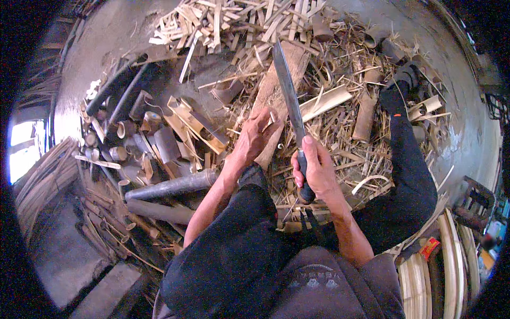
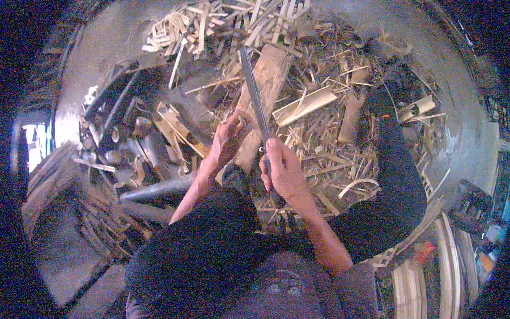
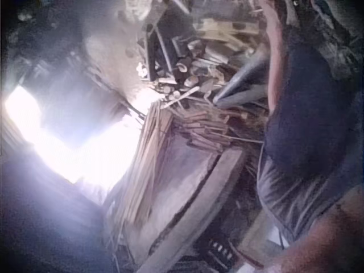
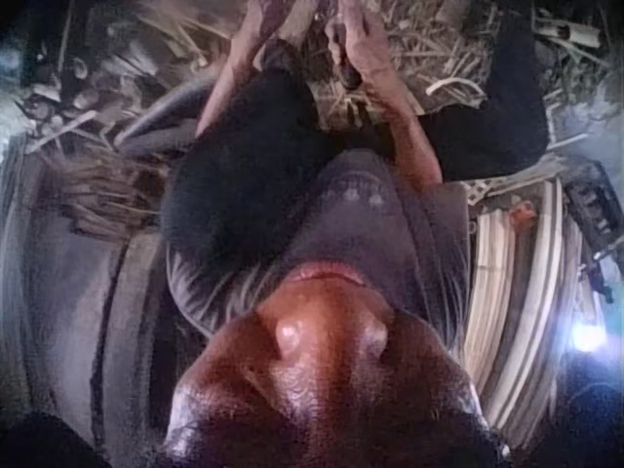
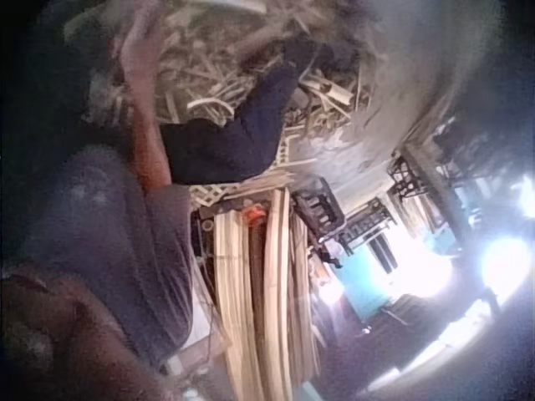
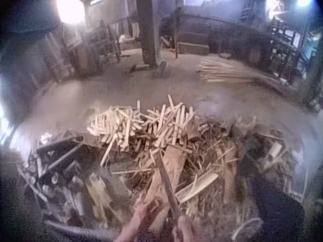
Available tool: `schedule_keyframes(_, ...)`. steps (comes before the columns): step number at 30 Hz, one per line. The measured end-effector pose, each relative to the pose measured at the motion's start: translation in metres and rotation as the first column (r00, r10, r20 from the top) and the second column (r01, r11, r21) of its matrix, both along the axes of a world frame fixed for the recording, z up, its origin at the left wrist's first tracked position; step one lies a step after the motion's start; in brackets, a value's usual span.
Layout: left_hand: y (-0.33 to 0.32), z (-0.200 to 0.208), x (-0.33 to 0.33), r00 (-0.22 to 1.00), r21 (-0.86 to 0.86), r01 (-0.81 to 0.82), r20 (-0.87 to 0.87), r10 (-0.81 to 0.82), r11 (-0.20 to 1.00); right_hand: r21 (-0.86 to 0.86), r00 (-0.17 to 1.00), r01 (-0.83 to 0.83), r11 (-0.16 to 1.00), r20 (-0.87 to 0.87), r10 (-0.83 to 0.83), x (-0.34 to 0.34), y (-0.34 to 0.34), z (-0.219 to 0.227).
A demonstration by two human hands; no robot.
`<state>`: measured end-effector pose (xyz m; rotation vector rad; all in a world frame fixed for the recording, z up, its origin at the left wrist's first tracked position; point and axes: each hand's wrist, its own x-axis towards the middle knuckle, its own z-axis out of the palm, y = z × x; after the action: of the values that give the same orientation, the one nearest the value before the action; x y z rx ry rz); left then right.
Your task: The person sits on the floor and uses a knife to carve a piece of wood, repeatedly shaving off thin strips. The person holds the wood with one hand and carves with the other, occasionally adjusting the wood's position.
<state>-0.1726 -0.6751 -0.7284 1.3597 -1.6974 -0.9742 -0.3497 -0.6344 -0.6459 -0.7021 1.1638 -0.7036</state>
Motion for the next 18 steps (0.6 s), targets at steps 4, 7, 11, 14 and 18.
schedule_keyframes(4, 0.001, 0.008, 0.002, 0.999, 0.006, 0.052, -0.014, -0.052, 0.999, 0.024, 0.999, -0.02, 1.0, -0.027, 0.021, 0.01, -0.009, 0.011)
schedule_keyframes(7, 0.0, 0.024, 0.0, 0.996, 0.122, 0.068, -0.063, -0.061, 0.99, 0.073, 0.999, -0.045, 0.996, 0.002, 0.045, 0.013, -0.012, 0.01)
schedule_keyframes(11, 0.001, 0.019, -0.001, 0.998, 0.03, 0.055, -0.037, -0.054, 0.998, 0.049, 0.999, -0.041, 0.998, -0.007, 0.041, 0.016, -0.01, 0.01)
schedule_keyframes(14, 0.002, 0.015, -0.002, 0.999, 0.035, 0.043, -0.005, -0.043, 0.998, 0.025, 0.999, -0.027, 0.999, -0.031, 0.028, 0.016, -0.009, 0.012)
schedule_keyframes(18, 0.001, 0.013, -0.006, 0.999, 0.017, 0.031, -0.034, -0.031, 0.999, 0.042, 0.998, -0.035, 0.998, -0.047, 0.037, 0.013, -0.008, 0.012)
